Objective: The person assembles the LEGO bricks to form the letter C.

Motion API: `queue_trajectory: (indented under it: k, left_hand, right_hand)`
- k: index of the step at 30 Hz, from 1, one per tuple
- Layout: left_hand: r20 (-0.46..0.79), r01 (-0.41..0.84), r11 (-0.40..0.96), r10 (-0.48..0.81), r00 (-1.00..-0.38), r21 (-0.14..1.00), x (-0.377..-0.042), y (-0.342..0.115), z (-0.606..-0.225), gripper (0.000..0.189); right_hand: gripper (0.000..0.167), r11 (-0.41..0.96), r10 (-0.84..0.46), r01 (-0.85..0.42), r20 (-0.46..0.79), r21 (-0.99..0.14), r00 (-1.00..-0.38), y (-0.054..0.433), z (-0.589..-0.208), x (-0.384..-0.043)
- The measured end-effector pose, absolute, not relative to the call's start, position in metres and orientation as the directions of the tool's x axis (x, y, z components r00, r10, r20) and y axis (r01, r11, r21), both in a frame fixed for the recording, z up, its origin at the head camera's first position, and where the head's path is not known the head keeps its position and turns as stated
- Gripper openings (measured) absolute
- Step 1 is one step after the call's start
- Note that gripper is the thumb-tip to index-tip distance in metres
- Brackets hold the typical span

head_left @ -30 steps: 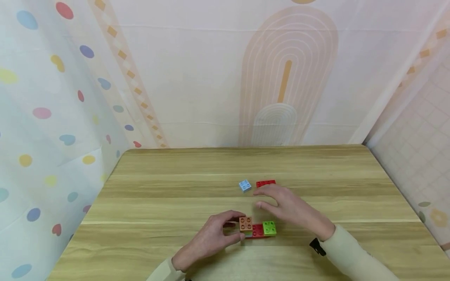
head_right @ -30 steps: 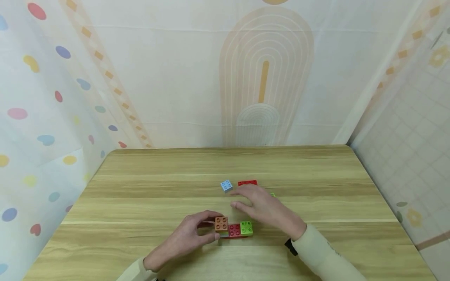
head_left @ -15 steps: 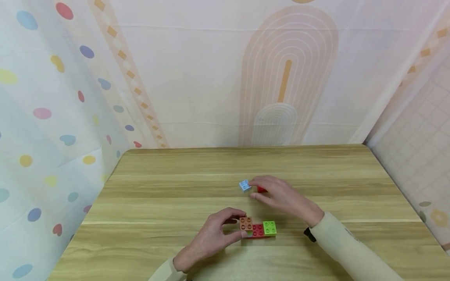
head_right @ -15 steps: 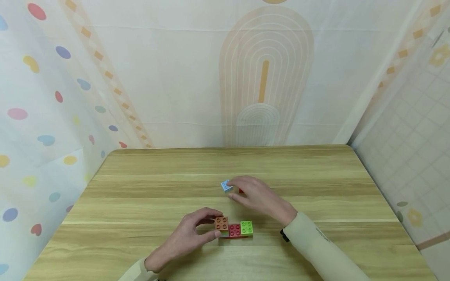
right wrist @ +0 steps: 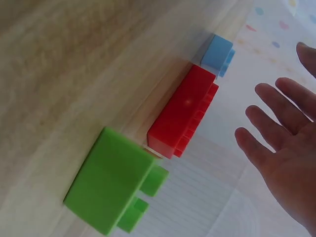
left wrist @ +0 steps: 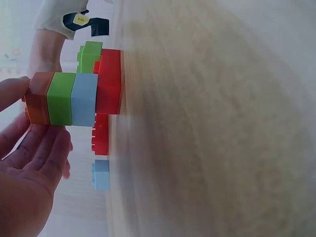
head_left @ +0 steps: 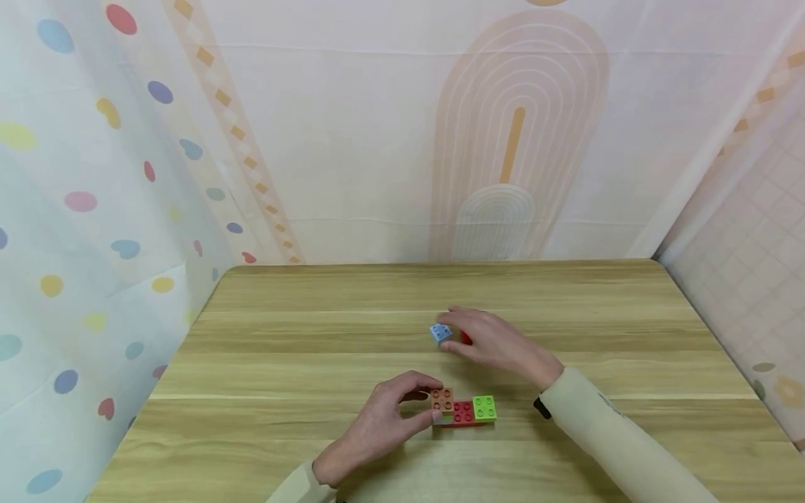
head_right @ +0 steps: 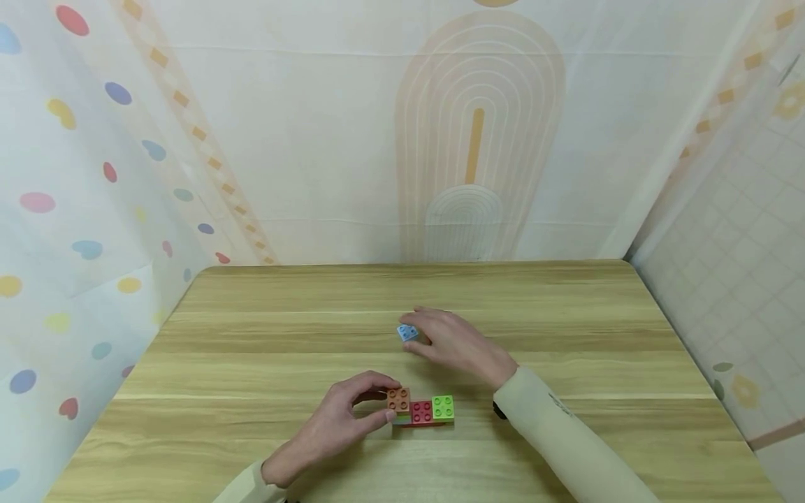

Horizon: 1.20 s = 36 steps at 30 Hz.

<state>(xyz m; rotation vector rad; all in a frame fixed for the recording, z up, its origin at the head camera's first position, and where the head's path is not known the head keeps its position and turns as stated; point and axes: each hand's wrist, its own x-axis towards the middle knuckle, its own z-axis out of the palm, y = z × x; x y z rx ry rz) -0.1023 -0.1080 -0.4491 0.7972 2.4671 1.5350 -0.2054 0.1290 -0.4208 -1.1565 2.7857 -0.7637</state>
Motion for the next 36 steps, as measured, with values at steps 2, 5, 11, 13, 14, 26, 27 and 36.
queue_trajectory:
  k: [2, 5, 11, 13, 14, 26, 27, 36]
  left_hand:
    - [0.166, 0.368, 0.340, 0.498, -0.851, 0.866, -0.102, -0.108, -0.450, 0.030]
    - [0.159, 0.362, 0.342, 0.498, -0.853, 0.867, -0.103, -0.108, -0.450, 0.030]
    - [0.137, 0.344, 0.351, 0.499, -0.856, 0.871, -0.102, -0.107, -0.450, 0.030]
    - [0.134, 0.341, 0.352, 0.498, -0.857, 0.872, -0.101, -0.108, -0.449, 0.030]
    - [0.131, 0.338, 0.353, 0.498, -0.857, 0.872, -0.101, -0.108, -0.449, 0.030]
    - [0.135, 0.331, 0.334, 0.495, -0.858, 0.883, -0.101, -0.107, -0.450, 0.027]
    - [0.136, 0.333, 0.336, 0.494, -0.859, 0.881, -0.101, -0.107, -0.451, 0.027]
    - [0.147, 0.343, 0.338, 0.491, -0.859, 0.876, -0.103, -0.107, -0.450, 0.029]
  right_hand:
    - [0.053, 0.609, -0.681, -0.657, 0.131, -0.445, -0.720, 0.128, -0.422, -0.208]
    - [0.055, 0.617, -0.688, -0.651, 0.097, -0.442, -0.719, 0.126, -0.424, -0.211]
    - [0.057, 0.635, -0.703, -0.662, 0.058, -0.397, -0.709, 0.122, -0.427, -0.218]
    - [0.056, 0.640, -0.705, -0.661, 0.042, -0.391, -0.708, 0.120, -0.428, -0.220]
    - [0.056, 0.641, -0.707, -0.661, 0.036, -0.390, -0.707, 0.120, -0.429, -0.221]
    - [0.029, 0.645, -0.717, -0.687, 0.045, -0.334, -0.695, 0.113, -0.435, -0.225]
    - [0.028, 0.649, -0.711, -0.680, 0.045, -0.341, -0.702, 0.112, -0.434, -0.224]
    - [0.037, 0.647, -0.658, -0.613, 0.075, -0.454, -0.749, 0.119, -0.419, -0.213]
